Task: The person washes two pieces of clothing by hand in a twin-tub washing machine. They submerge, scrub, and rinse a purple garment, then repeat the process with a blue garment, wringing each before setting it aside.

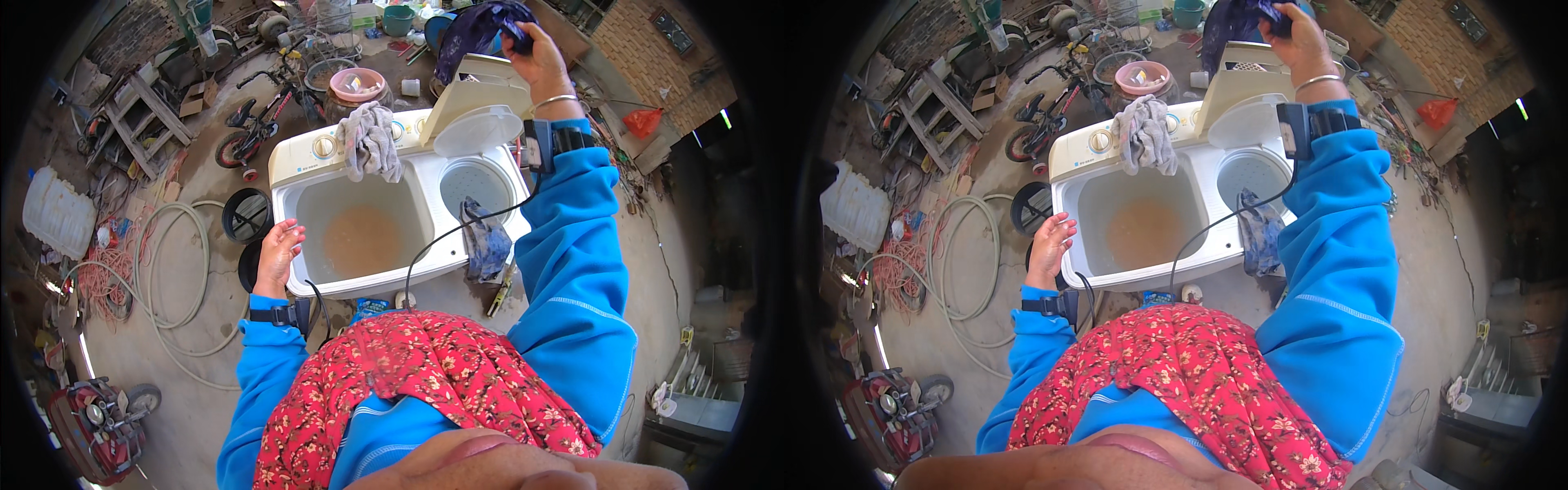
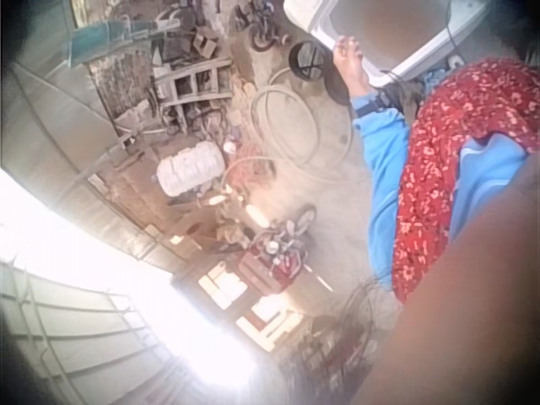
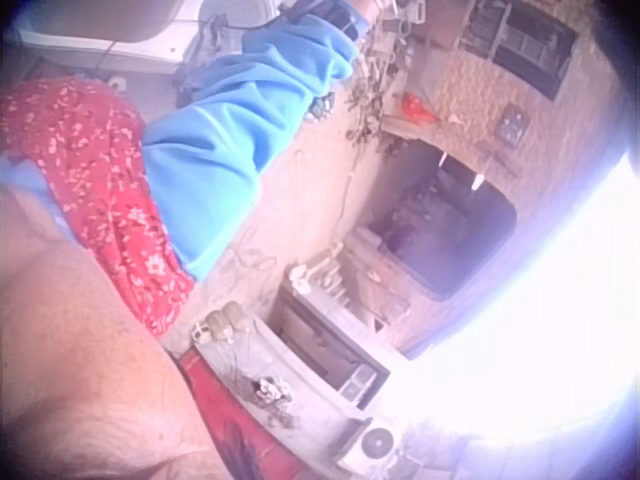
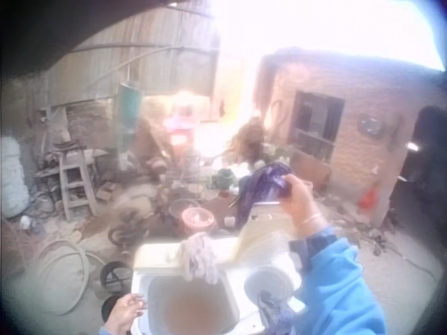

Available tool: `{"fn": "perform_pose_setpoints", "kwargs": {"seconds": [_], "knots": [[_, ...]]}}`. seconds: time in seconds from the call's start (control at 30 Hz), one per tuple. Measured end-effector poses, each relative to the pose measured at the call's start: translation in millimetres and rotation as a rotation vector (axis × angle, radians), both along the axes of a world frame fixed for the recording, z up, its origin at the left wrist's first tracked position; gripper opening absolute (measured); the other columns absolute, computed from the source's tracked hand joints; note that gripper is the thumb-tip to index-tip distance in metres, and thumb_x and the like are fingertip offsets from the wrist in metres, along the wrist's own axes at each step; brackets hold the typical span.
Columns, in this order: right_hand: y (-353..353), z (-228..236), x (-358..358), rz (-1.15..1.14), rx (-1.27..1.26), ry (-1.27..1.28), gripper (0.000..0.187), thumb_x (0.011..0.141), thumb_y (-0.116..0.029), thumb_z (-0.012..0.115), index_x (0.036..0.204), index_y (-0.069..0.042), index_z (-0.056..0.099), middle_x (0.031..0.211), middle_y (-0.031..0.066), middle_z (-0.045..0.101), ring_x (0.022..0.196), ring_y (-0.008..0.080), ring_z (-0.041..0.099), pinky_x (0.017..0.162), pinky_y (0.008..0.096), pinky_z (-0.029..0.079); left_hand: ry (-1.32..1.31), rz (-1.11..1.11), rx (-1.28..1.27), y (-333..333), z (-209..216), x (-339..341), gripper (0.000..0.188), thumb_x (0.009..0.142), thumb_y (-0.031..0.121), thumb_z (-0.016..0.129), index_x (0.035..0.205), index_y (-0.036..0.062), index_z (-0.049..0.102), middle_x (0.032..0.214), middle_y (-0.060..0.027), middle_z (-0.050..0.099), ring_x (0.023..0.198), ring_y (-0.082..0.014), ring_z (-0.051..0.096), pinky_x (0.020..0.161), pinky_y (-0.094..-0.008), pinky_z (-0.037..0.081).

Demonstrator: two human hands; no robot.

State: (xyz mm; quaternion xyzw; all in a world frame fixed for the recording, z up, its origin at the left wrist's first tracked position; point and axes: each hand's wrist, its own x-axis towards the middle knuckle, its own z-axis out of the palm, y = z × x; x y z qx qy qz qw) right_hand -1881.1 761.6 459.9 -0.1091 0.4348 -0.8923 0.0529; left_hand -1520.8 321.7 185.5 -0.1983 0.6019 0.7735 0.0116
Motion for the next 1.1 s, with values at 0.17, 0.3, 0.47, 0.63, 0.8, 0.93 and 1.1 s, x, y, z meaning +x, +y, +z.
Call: {"fn": "perform_pose_setpoints", "kwargs": {"seconds": [0.17, 0.3, 0.47, 0.63, 0.8, 0.93, 1.1], "knots": [[26.5, 22.3, 0.3, 0.028, -0.099, 0.216, 0.021, 0.087, -0.003, 0.062, 0.104, 0.005, 0.053, 0.096, 0.0161, 0.060, 0.087, 0.0286, 0.059, 0.064, 0.0348, 0.052, 0.003, 0.087, 0.036, -6.0, -5.9, 14.9, 0.036, 0.091, 0.014, 0.063, 0.125, 0.0055, 0.053, 0.112, -0.0072, 0.064, 0.093, -0.0112, 0.059, 0.076, -0.0248, 0.045], [59.1, -45.7, 18.5, -0.106, -0.298, -0.002, 0.014, 0.089, -0.005, 0.055, 0.100, 0.001, 0.056, 0.092, 0.0118, 0.064, 0.083, 0.0248, 0.062, 0.068, 0.0366, 0.053, 0.010, 0.164, 0.088, -20.0, -17.8, 35.7, 0.036, 0.092, 0.014, 0.062, 0.125, 0.0044, 0.052, 0.112, -0.0072, 0.064, 0.091, -0.0106, 0.059, 0.075, -0.0240, 0.045], [71.5, -113.9, 17.7, -0.074, -0.156, -0.215, 0.015, 0.087, -0.007, 0.057, 0.100, 0.000, 0.056, 0.090, 0.0122, 0.066, 0.078, 0.0257, 0.063, 0.064, 0.0362, 0.053, -0.033, 0.195, 0.084, -25.9, -22.5, 40.8, 0.035, 0.092, 0.014, 0.062, 0.125, 0.0049, 0.052, 0.110, -0.0065, 0.064, 0.090, -0.0096, 0.059, 0.074, -0.0234, 0.045], [66.4, -98.7, 6.7, -0.122, -0.209, -0.184, 0.013, 0.087, -0.005, 0.058, 0.099, -0.001, 0.055, 0.090, 0.0119, 0.066, 0.078, 0.0253, 0.063, 0.064, 0.0372, 0.054, -0.012, 0.092, 0.058, -11.1, -16.1, 26.3, 0.036, 0.091, 0.015, 0.062, 0.124, 0.0048, 0.052, 0.110, -0.0073, 0.064, 0.090, -0.0099, 0.059, 0.074, -0.0238, 0.045], [46.4, -38.8, -28.0, -0.163, -0.112, -0.085, 0.021, 0.089, -0.005, 0.061, 0.108, -0.001, 0.054, 0.100, 0.0137, 0.063, 0.088, 0.0284, 0.062, 0.066, 0.0403, 0.054, -0.033, 0.055, 0.026, 4.1, -8.4, 16.1, 0.038, 0.091, 0.016, 0.063, 0.126, 0.0048, 0.052, 0.112, -0.0080, 0.063, 0.093, -0.0110, 0.059, 0.076, -0.0250, 0.045], [55.6, 1.4, -33.5, 0.002, -0.182, 0.034, 0.026, 0.086, -0.003, 0.063, 0.109, 0.002, 0.051, 0.102, 0.0163, 0.060, 0.087, 0.0309, 0.059, 0.067, 0.0403, 0.053, -0.024, 0.062, 0.047, 5.4, -8.4, 15.4, 0.038, 0.091, 0.015, 0.062, 0.127, 0.0047, 0.051, 0.113, -0.0080, 0.063, 0.093, -0.0111, 0.059, 0.076, -0.0250, 0.045], [106.3, -69.9, 35.1, -0.106, -0.144, 0.098, 0.011, 0.087, -0.006, 0.062, 0.097, -0.004, 0.060, 0.091, 0.0071, 0.066, 0.084, 0.0229, 0.063, 0.070, 0.0391, 0.053, -0.003, 0.139, 0.103, -6.4, -22.5, 36.6, 0.036, 0.093, 0.013, 0.060, 0.126, 0.0045, 0.051, 0.113, -0.0078, 0.063, 0.092, -0.0110, 0.059, 0.075, -0.0248, 0.045]]}}
